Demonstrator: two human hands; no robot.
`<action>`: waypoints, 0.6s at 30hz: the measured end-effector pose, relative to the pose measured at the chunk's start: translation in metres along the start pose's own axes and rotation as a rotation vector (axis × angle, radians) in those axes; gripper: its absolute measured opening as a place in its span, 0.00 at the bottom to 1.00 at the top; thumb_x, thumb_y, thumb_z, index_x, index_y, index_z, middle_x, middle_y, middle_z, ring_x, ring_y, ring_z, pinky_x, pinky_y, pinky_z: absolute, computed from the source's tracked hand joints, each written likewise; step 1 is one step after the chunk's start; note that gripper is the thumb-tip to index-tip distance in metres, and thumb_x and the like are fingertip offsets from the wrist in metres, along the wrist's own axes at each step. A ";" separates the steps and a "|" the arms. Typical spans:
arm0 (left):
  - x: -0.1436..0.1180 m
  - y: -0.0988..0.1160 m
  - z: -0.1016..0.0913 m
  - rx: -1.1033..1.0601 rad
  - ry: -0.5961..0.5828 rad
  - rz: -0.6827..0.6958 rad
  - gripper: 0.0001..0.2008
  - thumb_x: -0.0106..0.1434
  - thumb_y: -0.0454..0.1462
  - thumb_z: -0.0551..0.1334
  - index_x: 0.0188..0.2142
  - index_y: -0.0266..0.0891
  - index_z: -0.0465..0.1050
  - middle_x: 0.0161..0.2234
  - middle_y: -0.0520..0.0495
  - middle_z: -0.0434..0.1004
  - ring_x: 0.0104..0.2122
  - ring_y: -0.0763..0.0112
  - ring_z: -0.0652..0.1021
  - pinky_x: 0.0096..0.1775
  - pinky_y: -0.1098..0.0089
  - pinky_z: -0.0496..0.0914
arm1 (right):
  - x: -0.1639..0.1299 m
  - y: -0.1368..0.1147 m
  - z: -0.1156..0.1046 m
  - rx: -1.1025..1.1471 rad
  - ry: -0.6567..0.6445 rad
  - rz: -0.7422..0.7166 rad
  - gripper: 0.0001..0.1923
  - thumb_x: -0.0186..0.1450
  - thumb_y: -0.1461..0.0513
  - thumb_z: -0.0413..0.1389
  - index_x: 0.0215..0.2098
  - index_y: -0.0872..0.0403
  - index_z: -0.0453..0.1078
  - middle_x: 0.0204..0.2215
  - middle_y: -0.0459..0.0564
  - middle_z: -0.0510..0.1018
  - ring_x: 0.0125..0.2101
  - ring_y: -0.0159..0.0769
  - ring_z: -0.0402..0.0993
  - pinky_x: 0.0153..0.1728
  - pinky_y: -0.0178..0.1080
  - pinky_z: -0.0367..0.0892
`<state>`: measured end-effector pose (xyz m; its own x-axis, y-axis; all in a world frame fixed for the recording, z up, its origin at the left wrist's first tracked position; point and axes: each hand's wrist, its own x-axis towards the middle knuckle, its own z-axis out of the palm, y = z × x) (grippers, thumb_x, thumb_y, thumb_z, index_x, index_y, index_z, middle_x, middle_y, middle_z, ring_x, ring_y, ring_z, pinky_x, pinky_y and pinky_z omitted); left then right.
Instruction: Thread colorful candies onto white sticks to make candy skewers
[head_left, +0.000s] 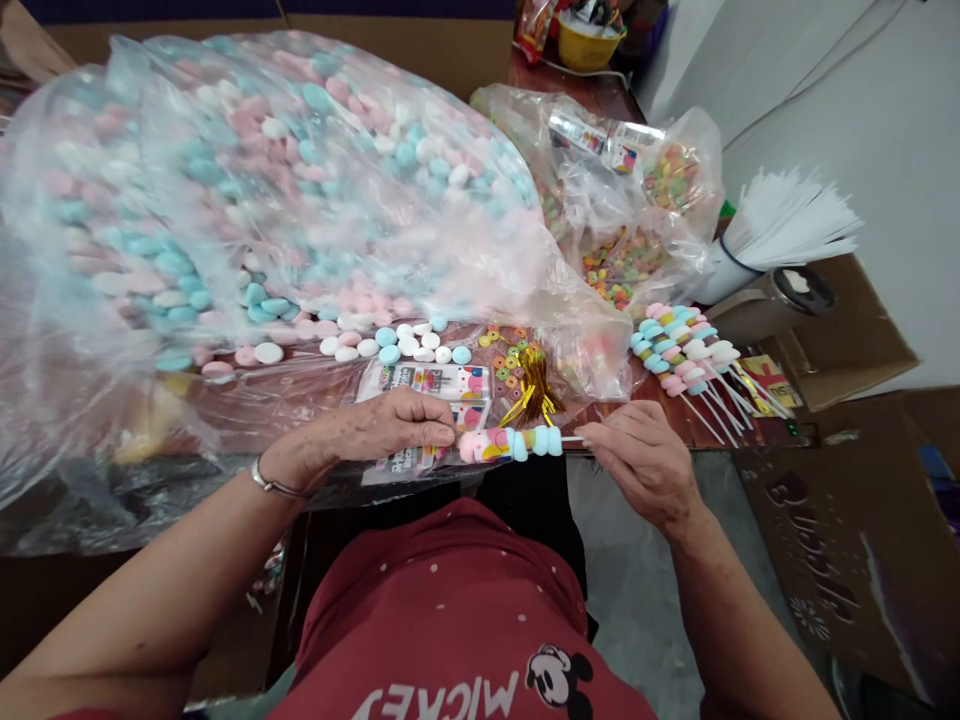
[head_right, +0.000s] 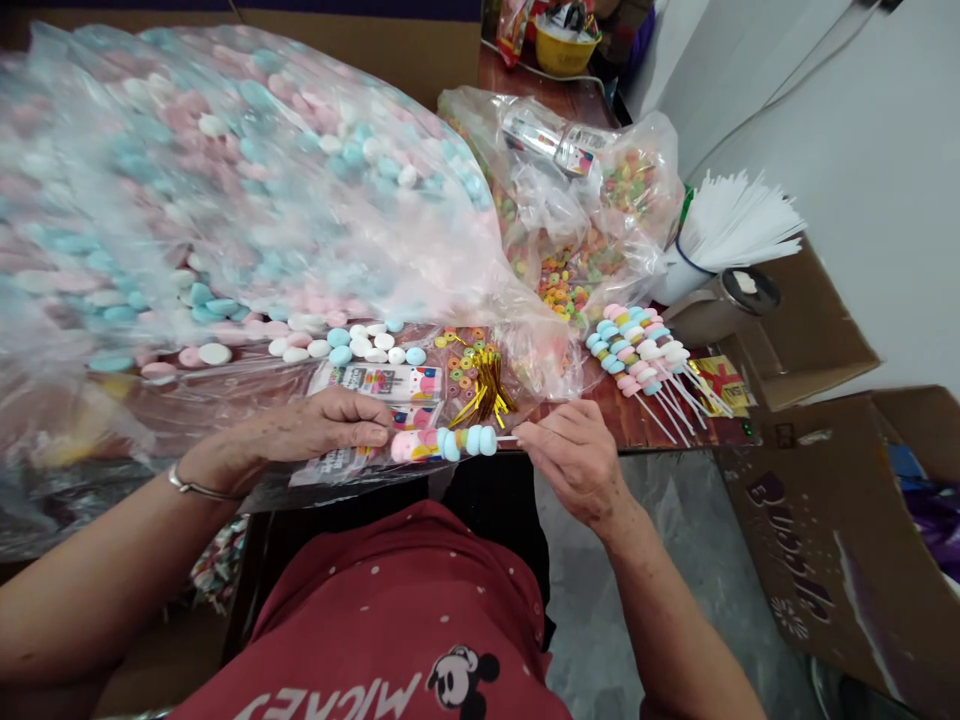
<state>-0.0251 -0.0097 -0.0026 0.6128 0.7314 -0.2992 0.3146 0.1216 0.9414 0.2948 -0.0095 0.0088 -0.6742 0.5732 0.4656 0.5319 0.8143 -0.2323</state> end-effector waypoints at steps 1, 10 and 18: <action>0.000 0.003 0.000 -0.003 -0.004 0.002 0.14 0.61 0.44 0.62 0.26 0.36 0.75 0.22 0.52 0.70 0.23 0.75 0.67 0.26 0.76 0.61 | 0.000 -0.002 0.002 -0.010 -0.002 -0.006 0.09 0.68 0.66 0.51 0.39 0.52 0.74 0.24 0.44 0.76 0.28 0.31 0.70 0.37 0.40 0.60; -0.002 0.009 -0.004 -0.720 -0.082 -0.001 0.27 0.59 0.58 0.59 0.42 0.38 0.73 0.31 0.36 0.82 0.15 0.72 0.72 0.14 0.76 0.58 | -0.004 -0.013 0.018 0.065 0.081 0.069 0.10 0.67 0.68 0.51 0.40 0.54 0.73 0.23 0.44 0.76 0.24 0.29 0.69 0.35 0.38 0.63; 0.012 0.009 0.015 -0.871 0.033 0.158 0.29 0.50 0.60 0.62 0.30 0.34 0.75 0.28 0.35 0.81 0.12 0.74 0.68 0.12 0.74 0.55 | -0.007 -0.034 0.034 0.205 0.191 0.208 0.10 0.67 0.68 0.51 0.39 0.54 0.74 0.20 0.42 0.74 0.20 0.28 0.67 0.31 0.37 0.62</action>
<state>-0.0042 -0.0100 0.0002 0.5769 0.8002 -0.1640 -0.4440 0.4757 0.7593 0.2643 -0.0381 -0.0153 -0.4440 0.7172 0.5371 0.5209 0.6943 -0.4966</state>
